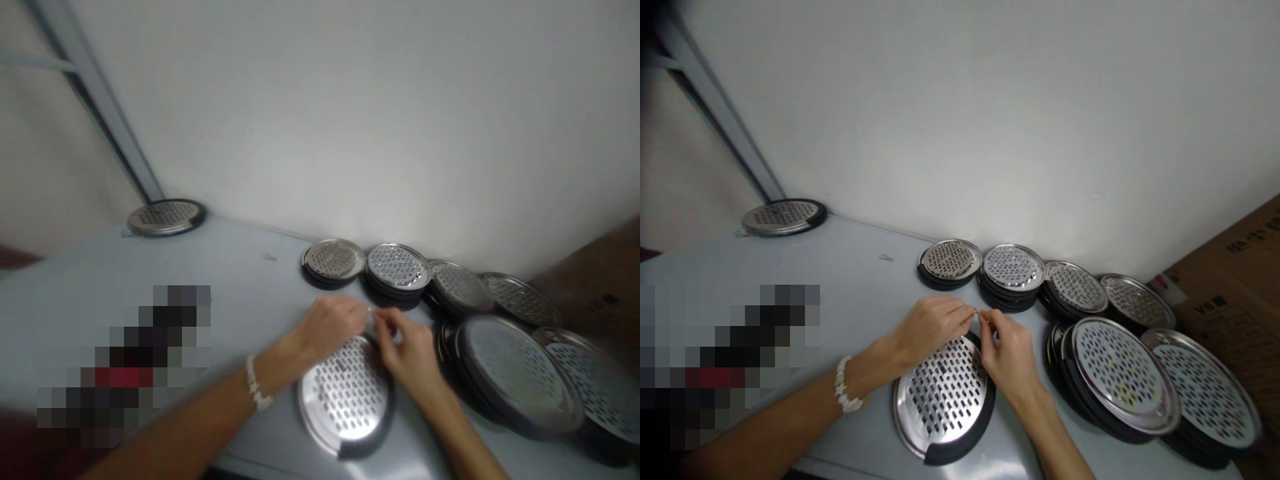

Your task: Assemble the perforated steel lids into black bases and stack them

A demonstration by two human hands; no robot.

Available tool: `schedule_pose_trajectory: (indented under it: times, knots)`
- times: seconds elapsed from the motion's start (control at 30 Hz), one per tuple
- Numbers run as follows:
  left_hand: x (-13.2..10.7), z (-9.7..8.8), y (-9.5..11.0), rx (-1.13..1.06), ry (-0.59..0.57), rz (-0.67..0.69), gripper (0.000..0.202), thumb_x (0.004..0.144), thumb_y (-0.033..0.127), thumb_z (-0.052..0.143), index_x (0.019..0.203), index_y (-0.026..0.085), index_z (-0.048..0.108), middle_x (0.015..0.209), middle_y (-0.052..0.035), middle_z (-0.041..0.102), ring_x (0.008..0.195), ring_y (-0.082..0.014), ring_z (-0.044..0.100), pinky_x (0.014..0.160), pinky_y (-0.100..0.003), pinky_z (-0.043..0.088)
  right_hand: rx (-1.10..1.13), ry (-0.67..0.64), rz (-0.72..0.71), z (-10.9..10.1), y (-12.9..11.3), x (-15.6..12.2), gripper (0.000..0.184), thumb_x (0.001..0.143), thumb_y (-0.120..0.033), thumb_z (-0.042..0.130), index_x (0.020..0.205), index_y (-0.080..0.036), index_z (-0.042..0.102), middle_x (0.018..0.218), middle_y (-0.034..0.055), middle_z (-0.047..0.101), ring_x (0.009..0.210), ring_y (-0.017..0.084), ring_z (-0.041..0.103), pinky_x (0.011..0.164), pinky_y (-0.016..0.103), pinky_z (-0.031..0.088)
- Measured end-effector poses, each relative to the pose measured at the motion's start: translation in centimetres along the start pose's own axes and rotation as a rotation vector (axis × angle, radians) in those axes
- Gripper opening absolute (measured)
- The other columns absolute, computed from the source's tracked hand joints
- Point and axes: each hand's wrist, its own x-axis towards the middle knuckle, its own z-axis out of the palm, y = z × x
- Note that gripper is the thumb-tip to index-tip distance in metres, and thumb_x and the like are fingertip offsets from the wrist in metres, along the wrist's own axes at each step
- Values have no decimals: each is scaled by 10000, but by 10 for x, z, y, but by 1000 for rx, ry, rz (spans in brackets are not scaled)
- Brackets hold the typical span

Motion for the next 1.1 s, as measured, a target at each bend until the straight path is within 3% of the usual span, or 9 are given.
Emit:
schedule_pose_trajectory:
  times: [0.2,0.3,0.47,0.53,0.6,0.7,0.87,1.1]
  knots:
    - [-4,4,1,8,-22,16,137,956,154,589,833,146,650,751,-25,682,669,-191,634,593,-291,468,196,-103,200,-3,-4,2,229,957,-305,525,794,-193,639,662,16,708,568,153,655,516,227,436]
    - [-3,4,2,-66,12,-36,141,964,159,579,869,141,681,775,-35,700,704,-181,649,633,-280,491,361,-92,295,-4,-6,4,254,951,-366,557,778,-194,627,633,6,681,569,151,639,543,233,457]
    - [10,-11,3,-550,116,-343,111,944,212,632,940,175,736,963,-44,739,886,-161,684,774,-263,537,696,-32,422,-7,-4,11,282,904,-453,639,782,-199,630,609,-8,660,560,151,625,577,259,496]
    - [15,-17,2,-747,106,-417,96,917,208,657,911,171,746,1045,-60,743,942,-164,690,783,-252,546,746,-51,435,-9,-2,13,305,882,-486,665,779,-200,635,607,-4,658,558,155,619,564,265,491]
    - [17,-19,1,-850,60,-466,105,910,202,650,874,161,740,981,-59,757,897,-166,698,782,-264,549,771,-73,446,-9,-2,13,324,879,-506,674,783,-198,640,616,0,661,564,156,616,564,270,488]
    - [15,-16,-1,-889,-7,-515,135,920,208,618,824,157,698,788,-28,739,758,-160,679,746,-282,543,827,-91,452,-6,-4,12,323,895,-504,671,814,-192,643,639,5,672,586,151,618,582,267,483]
    - [12,-15,-4,-970,-62,-512,150,903,238,643,776,158,654,758,-33,730,714,-157,668,707,-274,530,896,-99,405,-3,-6,12,329,914,-499,665,819,-186,645,678,5,674,631,144,623,620,265,492]
    - [14,-21,0,-744,4,-624,233,846,308,713,677,165,639,641,15,657,621,-134,595,618,-249,453,890,-212,442,0,-5,7,337,944,-507,622,860,-181,615,700,0,686,649,139,650,645,265,508]
